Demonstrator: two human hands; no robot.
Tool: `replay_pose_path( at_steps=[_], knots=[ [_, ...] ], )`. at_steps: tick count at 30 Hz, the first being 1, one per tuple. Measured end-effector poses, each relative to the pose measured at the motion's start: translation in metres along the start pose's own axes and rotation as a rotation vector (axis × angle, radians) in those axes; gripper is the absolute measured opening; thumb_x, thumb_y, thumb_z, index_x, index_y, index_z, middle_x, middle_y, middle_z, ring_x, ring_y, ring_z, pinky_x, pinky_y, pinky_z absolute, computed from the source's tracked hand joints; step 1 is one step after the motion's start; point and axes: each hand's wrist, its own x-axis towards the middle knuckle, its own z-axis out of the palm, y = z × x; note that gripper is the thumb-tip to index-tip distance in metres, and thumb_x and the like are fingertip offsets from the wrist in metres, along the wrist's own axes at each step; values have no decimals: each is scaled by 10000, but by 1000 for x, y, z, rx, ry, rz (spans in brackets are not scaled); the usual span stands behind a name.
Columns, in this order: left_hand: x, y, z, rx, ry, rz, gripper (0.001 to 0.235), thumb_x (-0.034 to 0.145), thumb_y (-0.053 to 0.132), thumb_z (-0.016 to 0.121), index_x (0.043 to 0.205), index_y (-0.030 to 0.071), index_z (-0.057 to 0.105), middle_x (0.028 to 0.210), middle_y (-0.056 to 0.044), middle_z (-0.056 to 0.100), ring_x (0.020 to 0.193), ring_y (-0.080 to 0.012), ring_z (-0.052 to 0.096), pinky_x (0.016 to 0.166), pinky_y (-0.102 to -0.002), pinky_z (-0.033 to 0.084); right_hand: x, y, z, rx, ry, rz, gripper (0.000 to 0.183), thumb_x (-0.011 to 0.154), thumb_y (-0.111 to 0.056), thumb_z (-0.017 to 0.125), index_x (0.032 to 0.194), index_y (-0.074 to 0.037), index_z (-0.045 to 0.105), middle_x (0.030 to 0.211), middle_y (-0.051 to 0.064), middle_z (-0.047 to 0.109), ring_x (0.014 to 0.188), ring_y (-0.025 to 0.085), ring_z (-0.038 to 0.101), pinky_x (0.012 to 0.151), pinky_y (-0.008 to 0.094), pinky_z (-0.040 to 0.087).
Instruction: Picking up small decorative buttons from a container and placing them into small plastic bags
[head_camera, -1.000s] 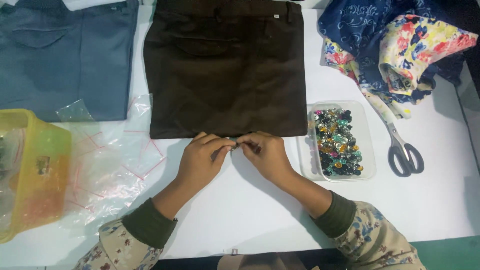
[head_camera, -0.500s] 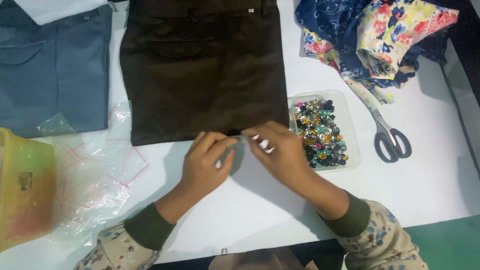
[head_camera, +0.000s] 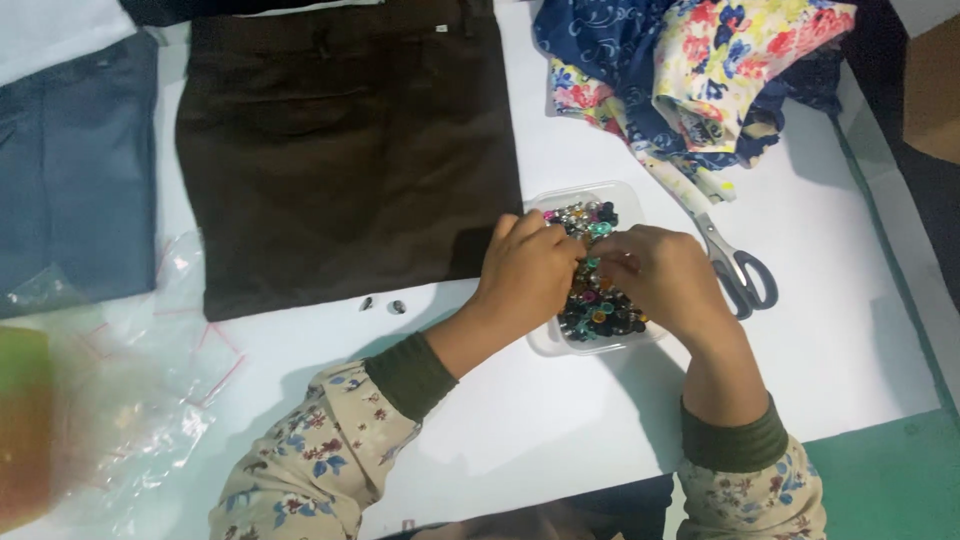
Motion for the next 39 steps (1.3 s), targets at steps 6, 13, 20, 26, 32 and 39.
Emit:
replay_pose_path(
  at_steps=[6,13,20,26,32,39],
  knots=[
    [14,-2,-3,160,-233,-10,39,797,101,707,767,115,726,696,-18,553,819,-247,519,796,-417,327,4,-4,8,-205,-23,-44,220,822,-123,741,1028,-165,808,811,71,757,813,340,735,676,440,567],
    [13,-4,-2,65,-316,-88,92,789,84,689,857,97,749,695,-52,612,841,-260,534,843,-450,326,4,6,25,-357,41,-84,216,815,-147,756,1022,-186,805,865,21,737,833,221,703,655,337,572],
    [13,-6,0,22,-348,-149,88,747,115,728,826,152,712,711,-40,655,883,-263,566,874,-460,337,4,8,30,-374,34,-55,175,817,-161,751,986,-186,789,853,44,716,836,238,688,633,361,563],
    [14,-5,-2,-10,-353,-194,63,764,122,713,812,160,696,694,-44,676,877,-269,597,922,-473,344,2,2,24,-334,29,-53,142,835,-108,742,953,-164,796,845,65,729,842,248,697,649,339,567],
    [14,-6,-4,-16,-324,-216,103,744,170,733,816,214,673,697,3,683,870,-237,608,922,-439,363,3,8,29,-278,40,-27,133,837,-128,752,964,-149,785,816,75,728,811,269,704,631,359,565],
    [16,-3,-7,-75,-220,-198,118,754,175,751,825,237,680,720,36,693,848,-216,641,916,-426,401,3,1,20,-109,101,-20,154,835,-63,770,979,-115,788,761,95,733,748,291,726,634,371,581]
  ],
)
